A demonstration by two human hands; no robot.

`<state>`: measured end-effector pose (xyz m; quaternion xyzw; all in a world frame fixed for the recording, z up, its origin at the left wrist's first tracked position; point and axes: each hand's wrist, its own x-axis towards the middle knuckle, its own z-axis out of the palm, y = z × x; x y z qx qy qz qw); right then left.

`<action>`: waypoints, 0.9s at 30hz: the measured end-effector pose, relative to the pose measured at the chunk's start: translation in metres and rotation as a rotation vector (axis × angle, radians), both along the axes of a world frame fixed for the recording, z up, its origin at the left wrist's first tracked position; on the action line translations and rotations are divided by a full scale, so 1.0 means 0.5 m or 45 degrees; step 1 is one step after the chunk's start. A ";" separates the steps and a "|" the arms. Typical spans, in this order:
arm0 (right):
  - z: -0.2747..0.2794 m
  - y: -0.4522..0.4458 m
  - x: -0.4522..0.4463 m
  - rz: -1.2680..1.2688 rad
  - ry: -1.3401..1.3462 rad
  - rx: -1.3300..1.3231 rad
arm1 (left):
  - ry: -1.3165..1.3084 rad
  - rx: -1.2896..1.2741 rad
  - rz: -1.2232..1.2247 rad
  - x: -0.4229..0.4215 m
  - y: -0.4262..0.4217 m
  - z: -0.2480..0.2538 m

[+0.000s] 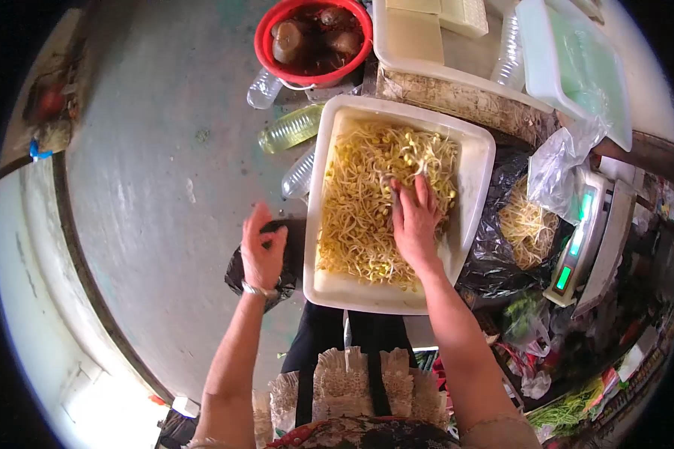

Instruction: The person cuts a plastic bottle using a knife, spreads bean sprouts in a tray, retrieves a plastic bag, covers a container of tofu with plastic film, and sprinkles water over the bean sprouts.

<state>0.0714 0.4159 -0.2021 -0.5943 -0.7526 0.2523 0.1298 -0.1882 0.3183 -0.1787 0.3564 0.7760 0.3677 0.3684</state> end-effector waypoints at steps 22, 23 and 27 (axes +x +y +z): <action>-0.051 -0.041 0.058 -0.430 0.746 -0.325 | 0.213 -0.159 -0.636 0.275 0.141 -0.056; -0.052 -0.040 0.055 -0.430 0.751 -0.315 | 0.249 -0.183 -0.732 0.277 0.149 -0.055; -0.019 -0.048 0.057 -0.298 0.440 -0.251 | 0.190 -0.235 -0.878 0.236 0.125 -0.025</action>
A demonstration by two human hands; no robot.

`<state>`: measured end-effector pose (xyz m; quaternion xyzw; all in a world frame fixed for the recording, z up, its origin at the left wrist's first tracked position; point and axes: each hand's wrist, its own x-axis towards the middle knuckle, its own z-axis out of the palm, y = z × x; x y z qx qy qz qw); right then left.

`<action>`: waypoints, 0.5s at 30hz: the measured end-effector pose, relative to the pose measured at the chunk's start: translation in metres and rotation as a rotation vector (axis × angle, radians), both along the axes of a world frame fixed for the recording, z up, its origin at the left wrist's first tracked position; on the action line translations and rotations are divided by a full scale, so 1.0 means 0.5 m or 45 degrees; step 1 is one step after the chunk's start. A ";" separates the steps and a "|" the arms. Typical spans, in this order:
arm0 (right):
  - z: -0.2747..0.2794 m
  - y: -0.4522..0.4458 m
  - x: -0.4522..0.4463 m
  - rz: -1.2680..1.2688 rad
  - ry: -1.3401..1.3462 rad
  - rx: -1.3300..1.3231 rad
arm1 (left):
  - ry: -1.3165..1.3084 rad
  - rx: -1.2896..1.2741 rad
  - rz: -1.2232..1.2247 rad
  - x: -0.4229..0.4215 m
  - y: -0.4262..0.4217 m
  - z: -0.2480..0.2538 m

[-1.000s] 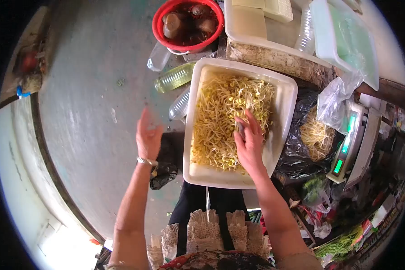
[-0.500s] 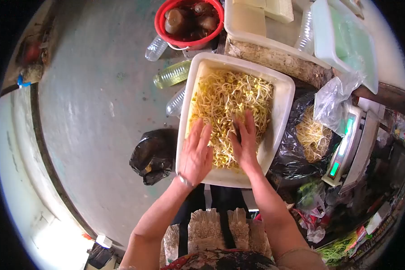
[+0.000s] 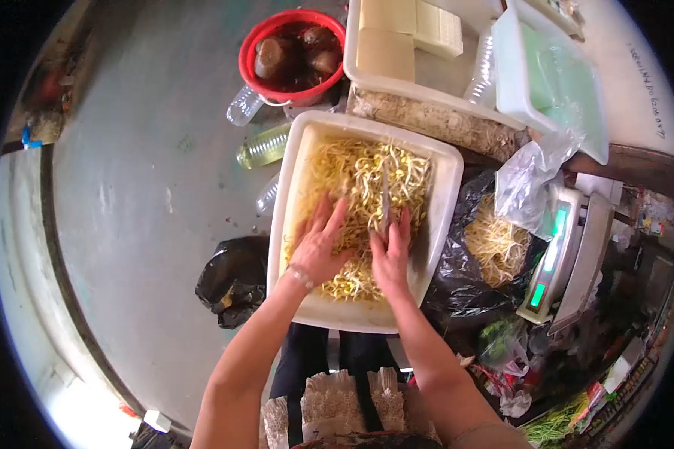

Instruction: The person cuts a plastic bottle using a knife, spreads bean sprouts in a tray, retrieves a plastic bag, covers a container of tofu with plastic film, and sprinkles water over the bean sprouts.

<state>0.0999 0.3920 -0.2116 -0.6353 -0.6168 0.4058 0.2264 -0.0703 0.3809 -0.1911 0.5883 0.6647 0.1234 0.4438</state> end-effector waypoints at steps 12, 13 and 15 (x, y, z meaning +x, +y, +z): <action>-0.004 0.026 -0.025 0.103 -0.157 0.146 | 0.243 -0.247 0.052 0.037 -0.056 0.011; -0.018 0.022 -0.019 0.130 -0.186 0.145 | 0.244 -0.221 0.050 0.038 -0.062 0.009; -0.021 0.018 -0.016 0.131 -0.240 0.096 | 0.275 -0.183 0.043 0.045 -0.075 0.005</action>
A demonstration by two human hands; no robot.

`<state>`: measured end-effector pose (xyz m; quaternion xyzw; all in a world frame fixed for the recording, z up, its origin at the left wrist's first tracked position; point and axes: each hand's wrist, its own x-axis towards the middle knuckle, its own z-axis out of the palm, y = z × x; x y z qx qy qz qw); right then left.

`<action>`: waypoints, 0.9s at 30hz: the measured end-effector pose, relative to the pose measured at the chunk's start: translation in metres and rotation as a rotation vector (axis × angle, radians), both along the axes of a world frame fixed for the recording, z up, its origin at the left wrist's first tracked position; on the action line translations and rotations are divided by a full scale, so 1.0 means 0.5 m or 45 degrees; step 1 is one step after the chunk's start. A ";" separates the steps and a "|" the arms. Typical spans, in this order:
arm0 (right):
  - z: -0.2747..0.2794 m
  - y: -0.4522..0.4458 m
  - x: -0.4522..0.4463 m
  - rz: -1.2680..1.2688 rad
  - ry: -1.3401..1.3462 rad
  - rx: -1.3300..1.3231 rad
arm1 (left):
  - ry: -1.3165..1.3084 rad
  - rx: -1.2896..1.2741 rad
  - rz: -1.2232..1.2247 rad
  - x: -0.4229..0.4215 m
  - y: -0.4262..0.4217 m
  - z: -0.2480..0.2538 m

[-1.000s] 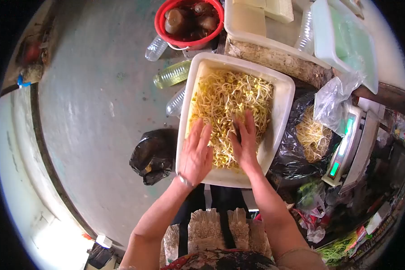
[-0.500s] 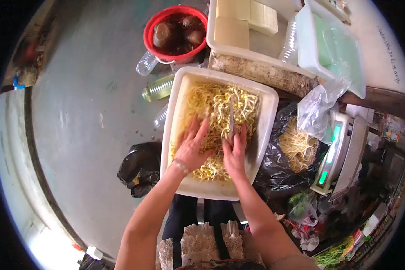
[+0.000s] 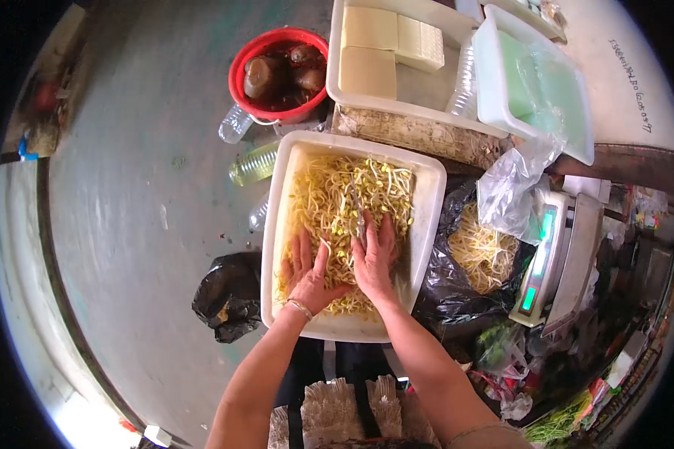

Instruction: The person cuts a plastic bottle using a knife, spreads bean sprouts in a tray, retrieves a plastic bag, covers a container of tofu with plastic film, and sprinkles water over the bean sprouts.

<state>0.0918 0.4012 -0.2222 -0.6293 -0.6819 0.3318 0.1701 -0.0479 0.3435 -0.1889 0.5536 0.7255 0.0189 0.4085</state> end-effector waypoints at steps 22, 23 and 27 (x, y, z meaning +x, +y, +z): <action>0.129 -0.109 0.066 0.197 -0.039 -0.004 | 0.062 0.100 -0.148 0.055 -0.128 0.113; 0.140 -0.107 0.072 0.191 -0.036 0.011 | 0.067 0.115 -0.153 0.057 -0.131 0.110; 0.134 -0.133 0.099 0.395 -0.233 -0.129 | 0.119 -0.015 -0.241 0.074 -0.134 0.110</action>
